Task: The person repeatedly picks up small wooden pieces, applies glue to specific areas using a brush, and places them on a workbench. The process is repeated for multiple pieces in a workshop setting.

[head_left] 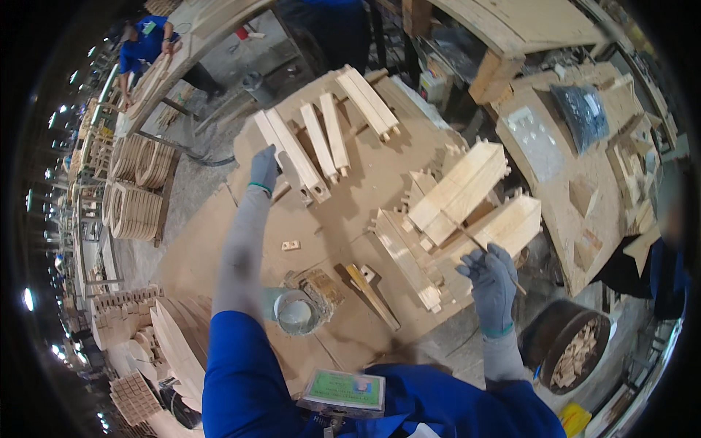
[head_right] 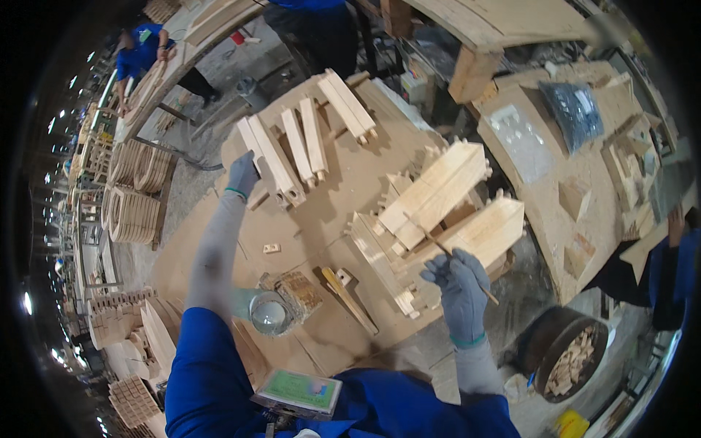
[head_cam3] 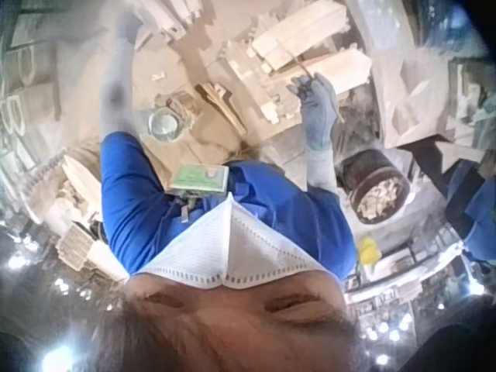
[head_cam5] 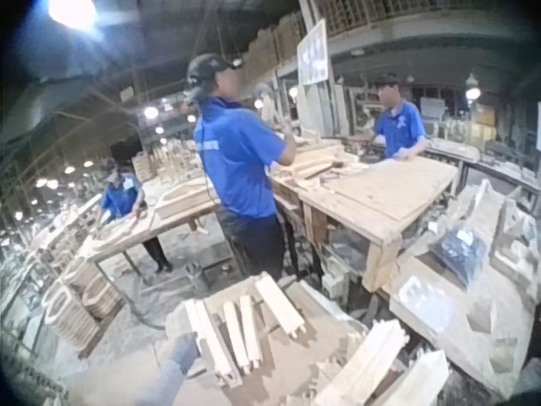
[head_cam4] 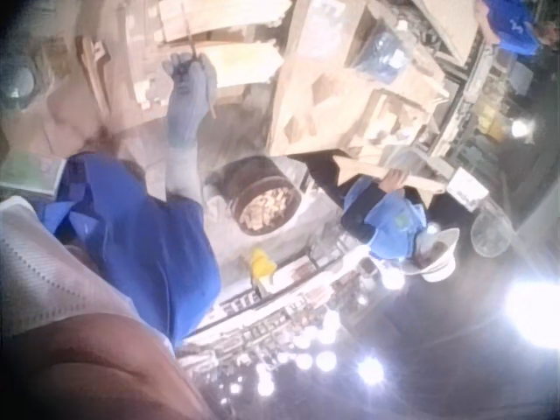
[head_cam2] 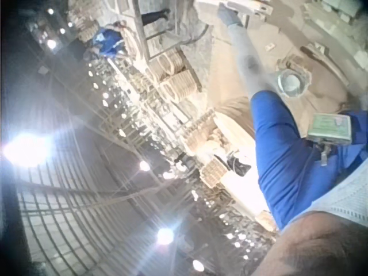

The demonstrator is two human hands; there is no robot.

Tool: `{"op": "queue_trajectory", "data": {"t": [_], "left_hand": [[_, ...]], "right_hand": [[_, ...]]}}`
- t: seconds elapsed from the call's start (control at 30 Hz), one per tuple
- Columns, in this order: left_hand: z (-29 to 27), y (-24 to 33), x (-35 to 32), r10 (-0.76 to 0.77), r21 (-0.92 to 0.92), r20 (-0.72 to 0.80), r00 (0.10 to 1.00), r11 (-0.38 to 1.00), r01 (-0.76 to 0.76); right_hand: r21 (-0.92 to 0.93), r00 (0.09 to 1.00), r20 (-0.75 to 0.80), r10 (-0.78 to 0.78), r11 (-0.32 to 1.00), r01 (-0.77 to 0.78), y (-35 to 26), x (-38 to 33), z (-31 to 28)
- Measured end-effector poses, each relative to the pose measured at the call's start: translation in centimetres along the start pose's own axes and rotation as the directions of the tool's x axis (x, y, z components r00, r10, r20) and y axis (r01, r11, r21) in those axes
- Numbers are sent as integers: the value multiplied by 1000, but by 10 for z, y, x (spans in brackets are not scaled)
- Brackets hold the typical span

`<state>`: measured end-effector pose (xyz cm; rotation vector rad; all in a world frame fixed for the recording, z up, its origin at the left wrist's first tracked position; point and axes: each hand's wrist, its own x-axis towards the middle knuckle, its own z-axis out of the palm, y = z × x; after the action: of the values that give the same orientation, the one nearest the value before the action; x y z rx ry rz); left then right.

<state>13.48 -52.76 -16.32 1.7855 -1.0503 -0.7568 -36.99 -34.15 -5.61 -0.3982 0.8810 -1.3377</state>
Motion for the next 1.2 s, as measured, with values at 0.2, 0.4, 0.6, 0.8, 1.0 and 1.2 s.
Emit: {"op": "queue_trajectory", "data": {"t": [0.2,0.4,0.6,0.8,1.0,1.2], "left_hand": [[-32,22,-37,276,649,224,935,674,-354],[-5,141,-144,258,289,371,892,881,-375],[-42,188,-220,75,-40,174,982,997,-69],[-103,167,-289,121,3,13,993,993,-121],[-116,113,-393,1,-178,-236,972,983,-44],[-126,98,-460,-137,-146,-206,969,983,108]], "right_hand": [[-37,985,105,-139,989,143,-7,12,7],[-254,974,33,-224,941,225,-16,4,22],[-388,953,170,-250,872,298,0,-17,31],[-445,808,503,-307,709,547,23,-51,39],[-170,655,478,-585,670,722,32,-26,-15],[-986,736,13,-677,-129,-101,6,18,-37]]}}
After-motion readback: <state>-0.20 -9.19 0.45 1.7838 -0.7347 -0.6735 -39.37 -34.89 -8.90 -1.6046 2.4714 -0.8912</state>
